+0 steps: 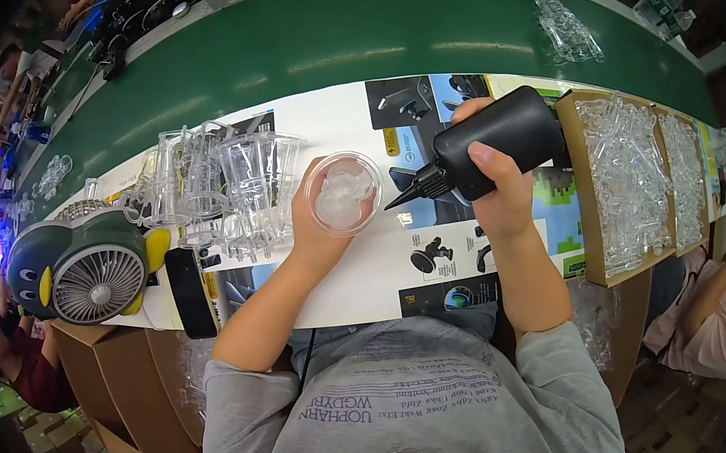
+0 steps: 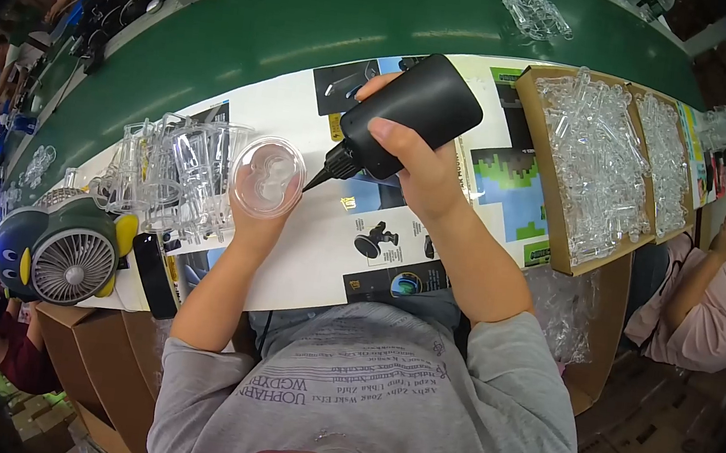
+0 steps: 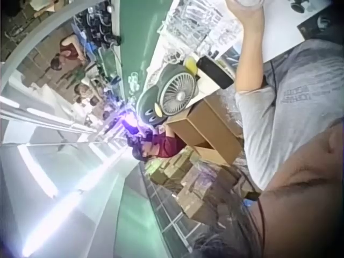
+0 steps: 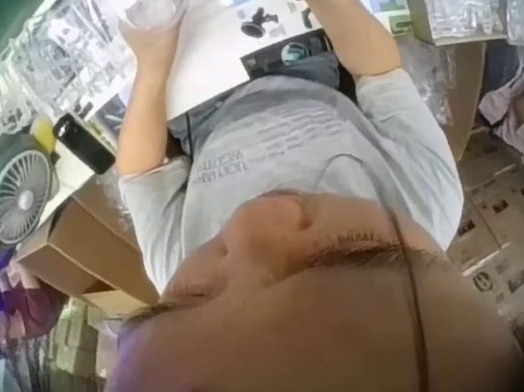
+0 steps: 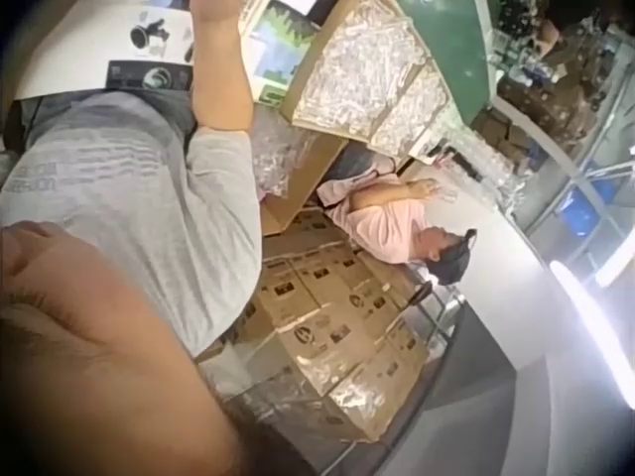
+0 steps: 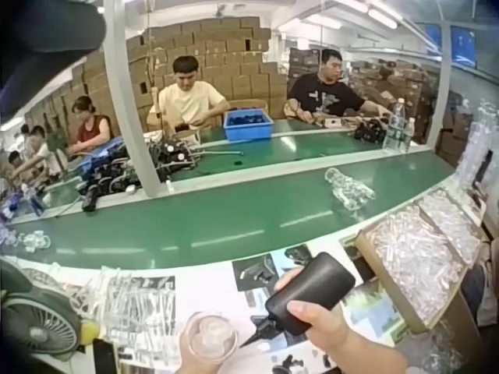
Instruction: Assembling clear plastic components on an assembly line, including applying a substance from a squeeze bottle and bagging parts.
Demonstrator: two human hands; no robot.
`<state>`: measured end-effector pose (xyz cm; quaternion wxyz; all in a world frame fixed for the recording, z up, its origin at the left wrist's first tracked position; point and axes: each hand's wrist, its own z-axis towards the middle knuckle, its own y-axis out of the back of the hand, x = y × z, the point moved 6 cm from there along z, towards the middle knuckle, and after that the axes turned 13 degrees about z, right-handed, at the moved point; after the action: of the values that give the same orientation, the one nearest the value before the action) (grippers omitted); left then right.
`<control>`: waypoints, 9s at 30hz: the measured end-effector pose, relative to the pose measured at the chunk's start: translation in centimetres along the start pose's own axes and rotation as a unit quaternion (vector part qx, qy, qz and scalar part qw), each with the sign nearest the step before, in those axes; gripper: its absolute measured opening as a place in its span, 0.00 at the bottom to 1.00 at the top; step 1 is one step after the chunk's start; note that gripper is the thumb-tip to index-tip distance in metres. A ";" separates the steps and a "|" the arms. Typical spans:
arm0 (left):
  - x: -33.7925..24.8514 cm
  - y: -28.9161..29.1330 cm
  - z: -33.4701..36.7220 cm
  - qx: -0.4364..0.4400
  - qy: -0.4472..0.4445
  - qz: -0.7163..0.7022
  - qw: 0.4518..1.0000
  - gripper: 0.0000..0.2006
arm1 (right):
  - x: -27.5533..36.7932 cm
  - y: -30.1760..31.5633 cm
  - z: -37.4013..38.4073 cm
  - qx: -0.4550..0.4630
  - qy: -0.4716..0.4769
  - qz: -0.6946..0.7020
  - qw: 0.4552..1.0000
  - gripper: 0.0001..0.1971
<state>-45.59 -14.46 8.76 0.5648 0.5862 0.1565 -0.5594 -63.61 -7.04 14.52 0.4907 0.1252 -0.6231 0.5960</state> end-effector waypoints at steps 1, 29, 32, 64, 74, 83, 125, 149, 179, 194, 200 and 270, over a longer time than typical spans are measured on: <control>-0.5 0.2 0.1 -0.007 -0.022 0.025 0.999 0.20 | 0.0 0.0 0.0 -0.002 -0.002 0.000 1.000 0.19; -1.8 0.6 0.1 -0.056 -0.124 0.079 0.987 0.19 | -0.7 -0.1 0.2 -0.002 -0.036 0.023 0.999 0.16; -1.7 0.6 0.1 -0.057 -0.121 0.081 0.988 0.19 | -0.6 0.1 0.3 0.000 -0.040 0.011 0.999 0.17; -1.5 0.9 0.8 -0.028 -0.098 0.037 0.994 0.23 | 0.1 0.8 0.4 0.009 0.022 -0.044 0.999 0.18; -0.2 0.6 0.2 -0.014 -0.072 -0.062 0.995 0.25 | 0.6 1.0 0.9 -0.014 0.073 -0.027 0.997 0.13; -1.3 1.4 0.8 -0.041 -0.133 0.092 0.986 0.25 | 0.3 1.5 1.2 -0.001 0.048 -0.046 0.998 0.16; -0.7 0.7 0.6 0.100 -0.031 -0.190 0.976 0.20 | 0.6 1.9 1.6 0.012 0.031 0.015 0.999 0.15; -1.2 -1.3 -1.0 0.341 0.057 -0.358 0.867 0.20 | 1.7 1.1 1.5 0.087 0.030 0.023 0.995 0.16; -2.5 -2.8 -2.6 0.495 0.063 -0.354 0.791 0.16 | 1.1 0.1 1.0 0.116 -0.004 0.015 0.993 0.18; -2.4 -3.6 -3.4 0.523 0.098 -0.336 0.777 0.19 | 0.7 -0.4 0.6 0.114 -0.022 0.008 0.993 0.17; -2.3 -3.7 -3.4 0.531 0.088 -0.328 0.776 0.20 | 0.7 -0.5 0.5 0.112 -0.019 0.007 0.994 0.18; -0.2 -2.6 -0.5 0.234 0.098 -0.478 0.841 0.18 | -6.7 8.1 14.5 -0.120 -0.116 0.219 0.961 0.17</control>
<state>-47.53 -13.10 7.54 0.0553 0.6050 0.3364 -0.7195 -73.08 -20.41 7.19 0.2839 -0.0059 -0.7548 0.5913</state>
